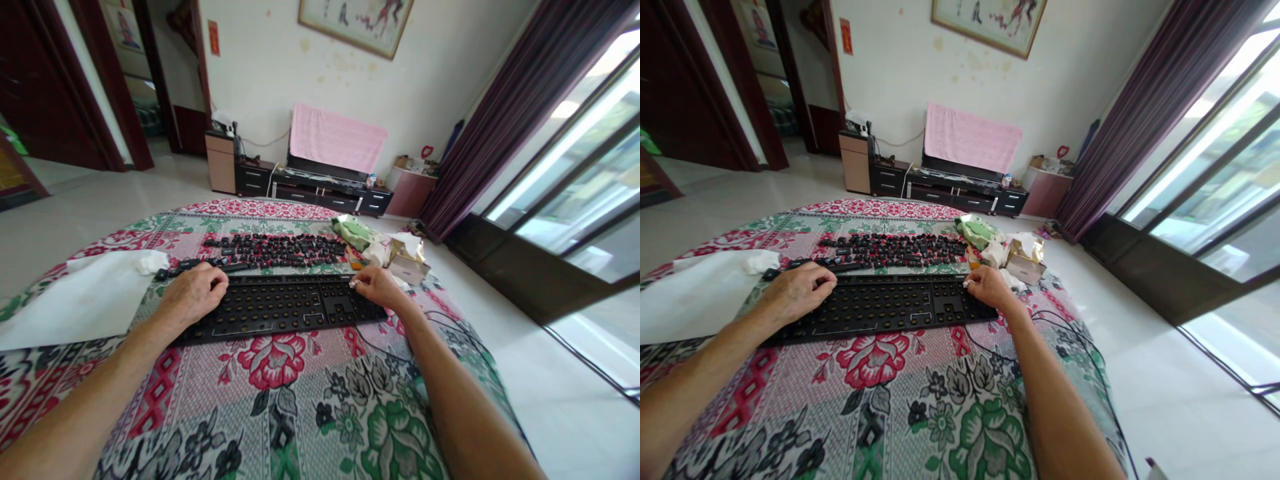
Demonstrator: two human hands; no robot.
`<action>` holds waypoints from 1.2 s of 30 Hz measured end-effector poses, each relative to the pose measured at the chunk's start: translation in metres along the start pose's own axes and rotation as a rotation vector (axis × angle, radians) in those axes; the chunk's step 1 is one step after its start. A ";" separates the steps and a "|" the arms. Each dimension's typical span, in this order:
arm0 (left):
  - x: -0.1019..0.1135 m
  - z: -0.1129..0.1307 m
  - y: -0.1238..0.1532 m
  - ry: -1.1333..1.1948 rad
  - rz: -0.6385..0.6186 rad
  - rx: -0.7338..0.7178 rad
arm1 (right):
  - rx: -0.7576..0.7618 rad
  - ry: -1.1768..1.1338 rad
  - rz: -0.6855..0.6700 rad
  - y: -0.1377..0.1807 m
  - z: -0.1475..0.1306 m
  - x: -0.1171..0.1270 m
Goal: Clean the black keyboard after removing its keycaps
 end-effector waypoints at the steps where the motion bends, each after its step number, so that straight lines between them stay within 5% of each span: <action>1: 0.000 0.000 0.000 0.000 -0.005 0.000 | -0.015 -0.014 -0.031 0.001 0.000 0.000; 8: -0.002 -0.003 -0.001 -0.013 -0.018 -0.002 | 0.053 -0.022 0.137 -0.002 -0.009 -0.002; 17: 0.000 0.000 0.001 -0.003 -0.014 -0.009 | 0.031 -0.181 -0.177 0.005 0.011 0.005; 23: -0.001 -0.002 0.000 0.024 -0.011 -0.011 | -0.106 -0.075 0.025 0.011 0.048 0.021; 36: 0.001 0.001 0.002 0.036 0.016 -0.018 | -0.300 -0.015 0.059 0.007 0.034 0.006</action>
Point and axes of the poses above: each hand's wrist, its own y-axis away from the middle knuckle, its own x-axis out of the back of the hand, z = x × y, the point moved 5 cm from there along -y, towards the middle knuckle, and after that the axes turned 7 degrees about -z, right-handed, at the moved point
